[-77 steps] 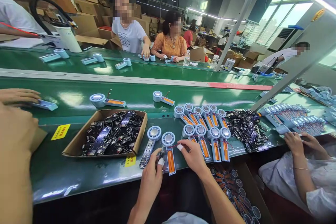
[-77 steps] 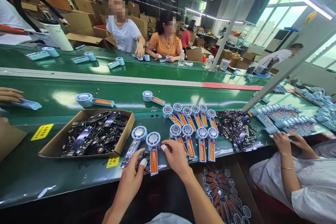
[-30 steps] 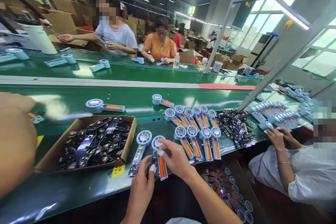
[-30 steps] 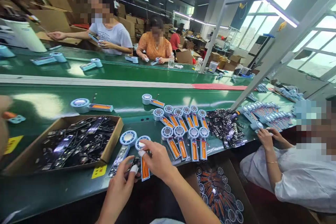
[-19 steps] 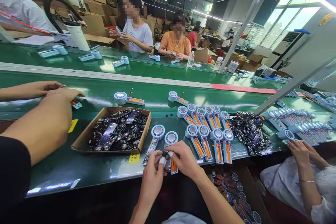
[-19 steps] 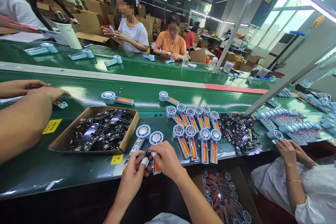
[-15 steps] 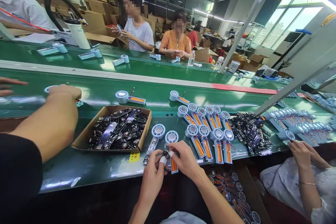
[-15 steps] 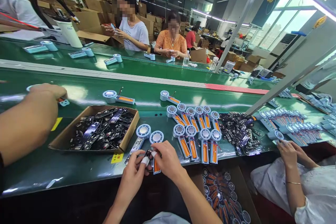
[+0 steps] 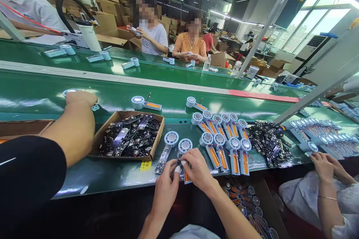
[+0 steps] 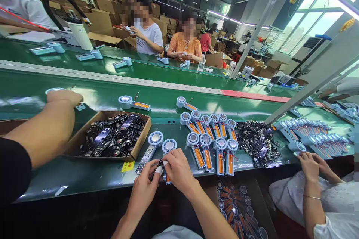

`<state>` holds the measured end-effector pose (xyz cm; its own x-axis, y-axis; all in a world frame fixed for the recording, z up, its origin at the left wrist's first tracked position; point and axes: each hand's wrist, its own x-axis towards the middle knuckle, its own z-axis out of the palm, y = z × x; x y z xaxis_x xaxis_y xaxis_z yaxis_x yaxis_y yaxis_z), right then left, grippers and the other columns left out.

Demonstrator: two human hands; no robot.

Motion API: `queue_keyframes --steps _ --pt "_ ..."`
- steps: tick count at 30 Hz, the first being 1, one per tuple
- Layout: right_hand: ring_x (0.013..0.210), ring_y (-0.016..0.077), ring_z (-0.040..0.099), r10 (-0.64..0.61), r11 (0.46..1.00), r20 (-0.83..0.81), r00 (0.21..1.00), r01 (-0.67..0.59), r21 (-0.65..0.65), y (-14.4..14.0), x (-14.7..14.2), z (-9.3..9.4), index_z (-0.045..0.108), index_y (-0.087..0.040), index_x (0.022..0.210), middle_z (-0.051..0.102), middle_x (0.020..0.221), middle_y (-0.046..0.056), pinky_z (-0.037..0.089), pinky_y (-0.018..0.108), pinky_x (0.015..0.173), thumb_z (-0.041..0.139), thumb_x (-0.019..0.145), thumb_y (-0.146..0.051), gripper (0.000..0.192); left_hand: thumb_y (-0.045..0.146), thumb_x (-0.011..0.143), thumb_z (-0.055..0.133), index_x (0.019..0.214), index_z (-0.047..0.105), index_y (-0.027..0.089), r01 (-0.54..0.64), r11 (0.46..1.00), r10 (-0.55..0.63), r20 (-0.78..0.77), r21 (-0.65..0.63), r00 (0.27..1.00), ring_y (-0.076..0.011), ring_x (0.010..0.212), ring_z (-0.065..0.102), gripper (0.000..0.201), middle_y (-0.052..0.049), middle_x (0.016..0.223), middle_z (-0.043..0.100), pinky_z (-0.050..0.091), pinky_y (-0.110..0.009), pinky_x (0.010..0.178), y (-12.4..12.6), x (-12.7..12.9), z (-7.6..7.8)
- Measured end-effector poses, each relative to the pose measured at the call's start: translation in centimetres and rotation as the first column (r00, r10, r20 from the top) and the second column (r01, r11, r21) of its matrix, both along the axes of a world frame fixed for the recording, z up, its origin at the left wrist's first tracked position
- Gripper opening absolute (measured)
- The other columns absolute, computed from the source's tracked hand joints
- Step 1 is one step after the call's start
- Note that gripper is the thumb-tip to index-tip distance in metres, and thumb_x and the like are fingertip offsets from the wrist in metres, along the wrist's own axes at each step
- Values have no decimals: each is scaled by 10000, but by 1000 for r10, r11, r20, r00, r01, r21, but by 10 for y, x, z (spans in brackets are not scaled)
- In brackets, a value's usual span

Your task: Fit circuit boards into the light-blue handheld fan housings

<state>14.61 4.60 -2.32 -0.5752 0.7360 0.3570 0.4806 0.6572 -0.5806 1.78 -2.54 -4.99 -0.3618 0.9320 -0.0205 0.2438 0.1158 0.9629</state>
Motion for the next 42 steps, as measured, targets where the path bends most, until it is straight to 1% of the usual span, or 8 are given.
queue_keyframes --steps 17,22,27,32,35,37,39,42 --pt "938 229 612 -73 994 -16 997 72 -81 4 5 5 692 -204 1018 705 982 68 519 360 857 538 901 -49 247 403 782 556 1067 572 165 -44 999 47 315 -17 948 -185 672 703 372 -113 1031 720 595 -315 545 7 3 -11" --pt "1133 249 606 -146 984 -50 988 139 -113 -17 10 -12 561 -194 1331 624 1240 125 532 412 986 545 886 -79 460 465 859 512 1062 595 179 -86 996 75 280 27 957 -237 917 719 361 -116 1076 709 616 -395 789 11 11 -8" --pt "1388 307 450 -181 983 51 982 179 33 -10 9 -34 405 -191 1507 494 1465 170 436 539 1129 481 907 -104 612 466 947 384 1110 641 195 -70 995 53 227 68 972 -246 1166 653 408 -107 1182 716 506 -442 1046 33 20 2" --pt "1454 295 373 -219 975 -64 974 222 33 3 14 -4 395 -212 1524 434 1540 146 369 551 1180 461 965 -181 564 437 973 381 1309 599 191 -53 985 30 133 166 991 -246 1419 456 469 -109 1478 553 301 -471 1224 24 6 27" --pt "1357 270 505 -221 974 -266 938 199 -107 -28 18 6 538 -243 1400 555 1431 130 434 487 1143 458 1012 -274 397 433 1005 357 1299 616 202 -68 961 48 80 266 996 -260 1311 570 455 -112 1434 596 444 -451 1129 -5 -2 38" --pt "1236 255 614 -221 944 -372 901 102 -313 -58 20 -5 586 -259 1340 641 1326 119 521 445 1059 425 1043 -356 351 410 1007 369 1318 611 207 -17 938 15 9 347 1000 -282 1313 572 443 -125 1451 581 488 -454 1085 -25 4 37" --pt "1134 260 680 -289 874 -381 878 79 -480 -86 26 -27 604 -283 1336 692 1249 115 582 445 963 328 1069 -427 410 404 996 397 1394 566 226 131 900 -94 -106 416 990 -316 1400 487 468 -133 1520 510 436 -501 1131 -39 24 25" --pt "1173 310 657 -452 816 -255 855 280 -506 -112 47 -59 646 -351 1319 721 1184 110 597 506 887 345 1058 -458 412 480 990 333 1497 470 238 336 835 -271 -206 436 940 -377 1452 403 578 -166 1594 393 388 -592 1140 -42 73 -5"
